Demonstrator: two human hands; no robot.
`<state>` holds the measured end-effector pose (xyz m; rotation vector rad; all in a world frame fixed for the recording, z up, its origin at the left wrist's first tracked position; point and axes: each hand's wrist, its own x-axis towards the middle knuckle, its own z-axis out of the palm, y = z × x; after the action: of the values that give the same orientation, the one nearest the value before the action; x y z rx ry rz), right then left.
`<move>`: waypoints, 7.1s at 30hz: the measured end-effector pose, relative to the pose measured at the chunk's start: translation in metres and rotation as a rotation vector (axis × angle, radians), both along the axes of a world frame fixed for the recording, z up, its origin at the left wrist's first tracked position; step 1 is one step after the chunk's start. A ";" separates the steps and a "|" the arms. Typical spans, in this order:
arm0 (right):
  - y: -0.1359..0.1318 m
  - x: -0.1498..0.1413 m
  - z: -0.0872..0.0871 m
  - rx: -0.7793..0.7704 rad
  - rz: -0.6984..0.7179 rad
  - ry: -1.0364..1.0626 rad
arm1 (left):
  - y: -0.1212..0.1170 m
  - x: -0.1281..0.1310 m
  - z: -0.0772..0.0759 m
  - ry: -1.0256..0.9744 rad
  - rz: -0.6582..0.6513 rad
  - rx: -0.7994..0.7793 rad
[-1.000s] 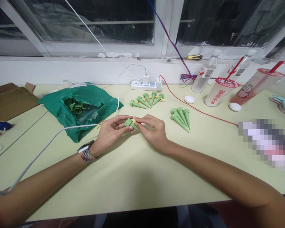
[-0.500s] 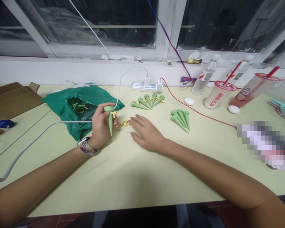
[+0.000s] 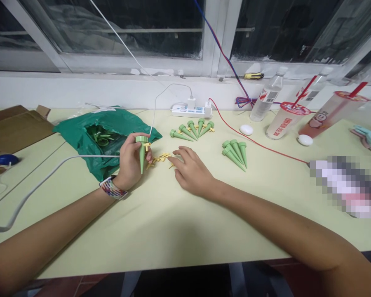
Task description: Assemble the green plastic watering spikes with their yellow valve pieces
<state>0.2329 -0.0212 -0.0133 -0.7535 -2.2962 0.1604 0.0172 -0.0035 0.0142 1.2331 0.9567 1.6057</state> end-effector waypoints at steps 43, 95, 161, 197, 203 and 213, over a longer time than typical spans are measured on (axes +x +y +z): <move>0.001 0.003 0.011 -0.178 0.011 0.529 | -0.016 0.005 0.005 0.471 -0.189 0.056; -0.001 0.004 0.011 -0.383 0.038 0.431 | -0.024 0.013 0.005 0.374 -0.242 0.037; -0.005 0.007 0.014 -0.540 0.049 0.270 | -0.033 0.019 0.012 0.195 -0.426 -0.191; -0.008 0.010 0.020 -0.325 0.184 0.153 | -0.052 0.026 0.023 0.186 -0.471 -0.192; -0.013 -0.005 0.037 -1.105 0.243 0.536 | -0.050 0.012 0.016 0.678 -0.092 0.253; -0.008 0.000 0.042 -0.901 0.081 0.333 | -0.048 0.015 0.021 0.501 -0.248 0.021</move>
<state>0.2331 -0.0292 0.0283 -0.9590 -1.8726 1.3103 0.0323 -0.0516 0.0348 1.7411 1.0382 1.1348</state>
